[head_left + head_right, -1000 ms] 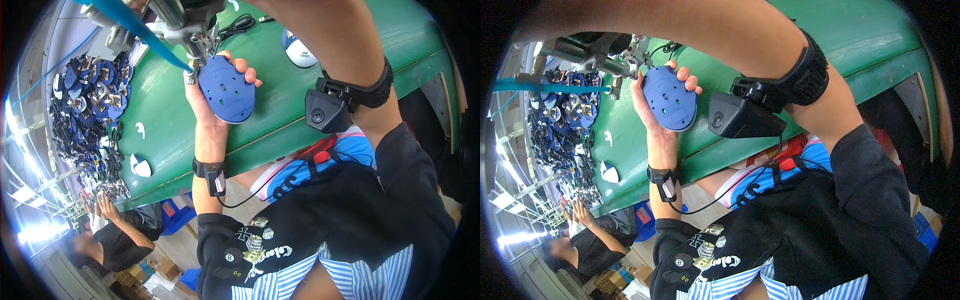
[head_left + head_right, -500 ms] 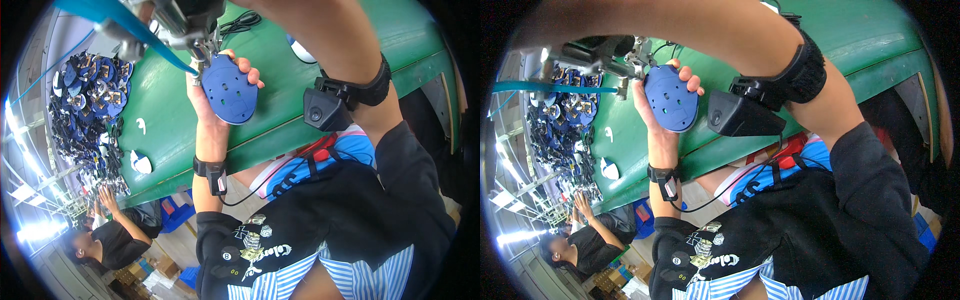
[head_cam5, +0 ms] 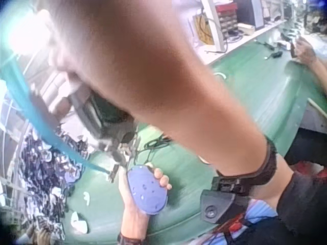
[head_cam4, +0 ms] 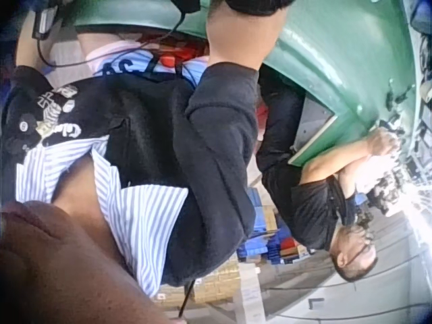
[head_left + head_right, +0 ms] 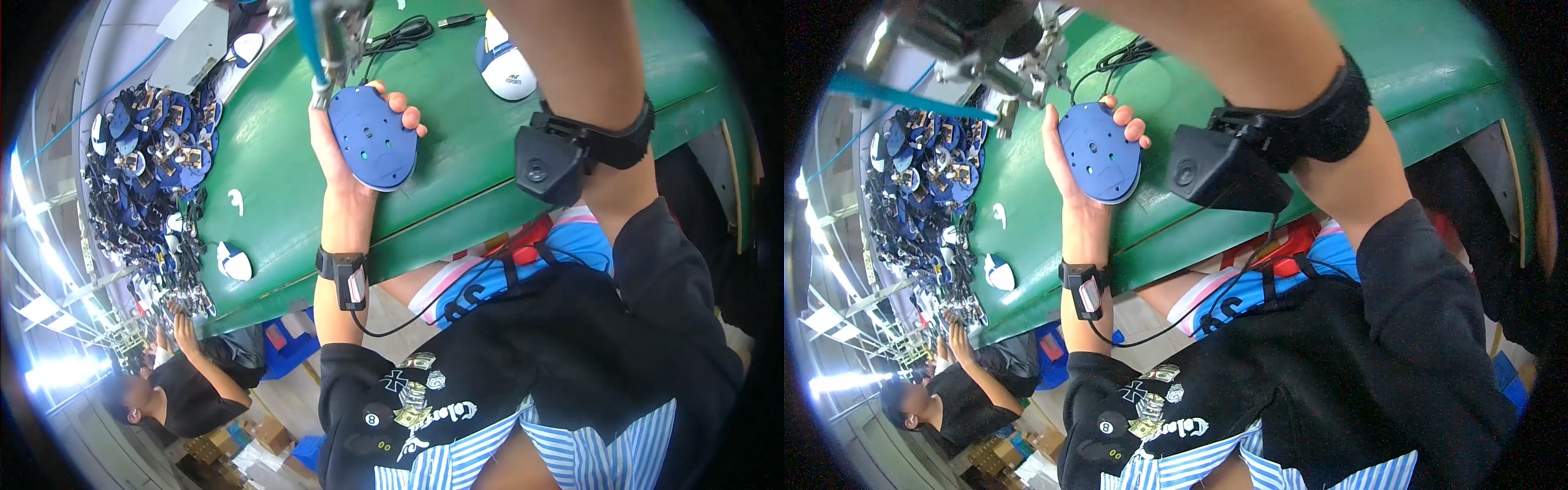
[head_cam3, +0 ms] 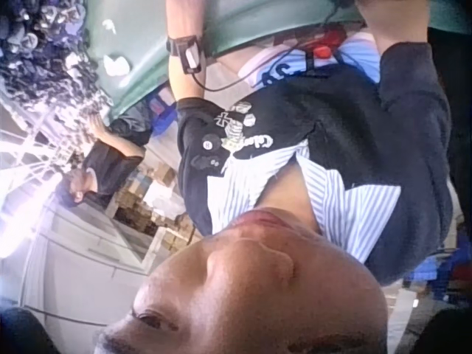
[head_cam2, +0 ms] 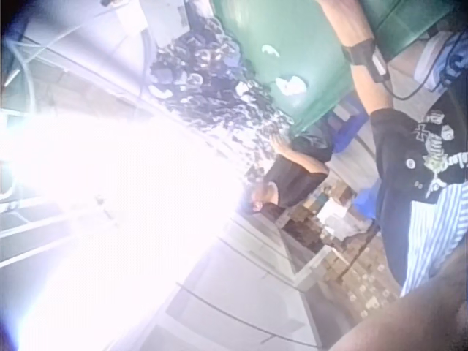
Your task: Assembling the base and components of a computer mouse using a pneumatic screwdriver on an electronics assembly line.
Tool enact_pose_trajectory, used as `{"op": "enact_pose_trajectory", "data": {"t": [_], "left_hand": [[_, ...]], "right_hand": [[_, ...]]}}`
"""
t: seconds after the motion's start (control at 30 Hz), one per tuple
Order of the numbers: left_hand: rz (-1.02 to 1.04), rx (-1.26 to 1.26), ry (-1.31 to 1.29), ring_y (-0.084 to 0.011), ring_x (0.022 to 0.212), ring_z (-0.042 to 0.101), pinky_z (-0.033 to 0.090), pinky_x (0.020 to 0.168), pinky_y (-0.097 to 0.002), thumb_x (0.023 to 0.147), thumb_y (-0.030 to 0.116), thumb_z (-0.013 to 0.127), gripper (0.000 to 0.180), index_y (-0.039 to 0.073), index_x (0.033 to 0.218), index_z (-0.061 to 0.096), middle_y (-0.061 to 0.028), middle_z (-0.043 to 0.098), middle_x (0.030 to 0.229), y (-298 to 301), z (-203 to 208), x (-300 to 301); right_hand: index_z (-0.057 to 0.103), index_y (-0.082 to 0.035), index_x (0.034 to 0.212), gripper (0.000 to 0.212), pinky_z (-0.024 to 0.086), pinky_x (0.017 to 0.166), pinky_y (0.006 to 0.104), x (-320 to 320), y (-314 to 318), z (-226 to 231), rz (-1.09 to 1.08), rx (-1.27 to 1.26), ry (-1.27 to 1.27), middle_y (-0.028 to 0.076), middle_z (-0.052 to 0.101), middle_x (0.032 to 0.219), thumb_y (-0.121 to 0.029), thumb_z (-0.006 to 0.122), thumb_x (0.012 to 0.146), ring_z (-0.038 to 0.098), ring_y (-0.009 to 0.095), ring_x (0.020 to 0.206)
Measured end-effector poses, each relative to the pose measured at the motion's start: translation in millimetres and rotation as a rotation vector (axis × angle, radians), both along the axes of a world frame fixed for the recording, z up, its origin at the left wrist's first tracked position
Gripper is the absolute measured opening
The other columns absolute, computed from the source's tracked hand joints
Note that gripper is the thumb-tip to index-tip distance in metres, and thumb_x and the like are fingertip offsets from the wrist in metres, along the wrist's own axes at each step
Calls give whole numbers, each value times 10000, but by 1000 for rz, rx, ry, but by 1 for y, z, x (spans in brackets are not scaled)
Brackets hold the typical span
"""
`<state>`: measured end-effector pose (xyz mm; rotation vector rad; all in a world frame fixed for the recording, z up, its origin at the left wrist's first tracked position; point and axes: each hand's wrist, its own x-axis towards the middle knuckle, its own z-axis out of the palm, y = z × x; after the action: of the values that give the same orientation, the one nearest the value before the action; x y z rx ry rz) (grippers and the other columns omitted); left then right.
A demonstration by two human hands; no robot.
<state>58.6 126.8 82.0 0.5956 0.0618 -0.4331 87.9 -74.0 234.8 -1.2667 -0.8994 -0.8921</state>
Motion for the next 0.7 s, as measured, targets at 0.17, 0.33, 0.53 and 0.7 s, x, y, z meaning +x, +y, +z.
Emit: {"op": "enact_pose_trajectory", "data": {"t": [0.17, 0.33, 0.53, 0.7], "left_hand": [[-21, -112, -27, -280, 854, 511, 499, 796, -473, 918, 637, 481, 684, 7, 1185, 490, -131, 525, 979, 3, -3, -4], [-35, -121, -75, -273, 881, 501, 489, 818, -460, 891, 613, 526, 694, 5, 1222, 475, -122, 511, 1014, 10, -6, -6], [-51, -125, -74, -268, 886, 501, 482, 816, -449, 889, 608, 533, 693, 8, 1230, 473, -117, 511, 1016, 9, -5, -5], [-67, -134, -78, -266, 888, 504, 481, 820, -447, 886, 608, 554, 700, 10, 1239, 468, -116, 511, 1021, 6, -5, -3]], "right_hand": [[602, 12, 1072, 376, 541, 508, 217, 11, 15, -1, -10, -50, -48, 25, 611, 664, -335, 459, 1053, 625, 99, 544], [603, 11, 1072, 370, 541, 508, 217, 16, 27, -3, -21, -62, -92, 25, 611, 664, -330, 462, 1052, 625, 99, 544], [604, 10, 1072, 363, 540, 508, 217, 22, 33, -4, -62, -64, -150, 26, 611, 664, -325, 467, 1051, 624, 99, 543], [605, 10, 1072, 357, 540, 507, 217, 28, 32, -1, -93, -72, -202, 26, 611, 664, -321, 470, 1050, 624, 99, 543]]}}
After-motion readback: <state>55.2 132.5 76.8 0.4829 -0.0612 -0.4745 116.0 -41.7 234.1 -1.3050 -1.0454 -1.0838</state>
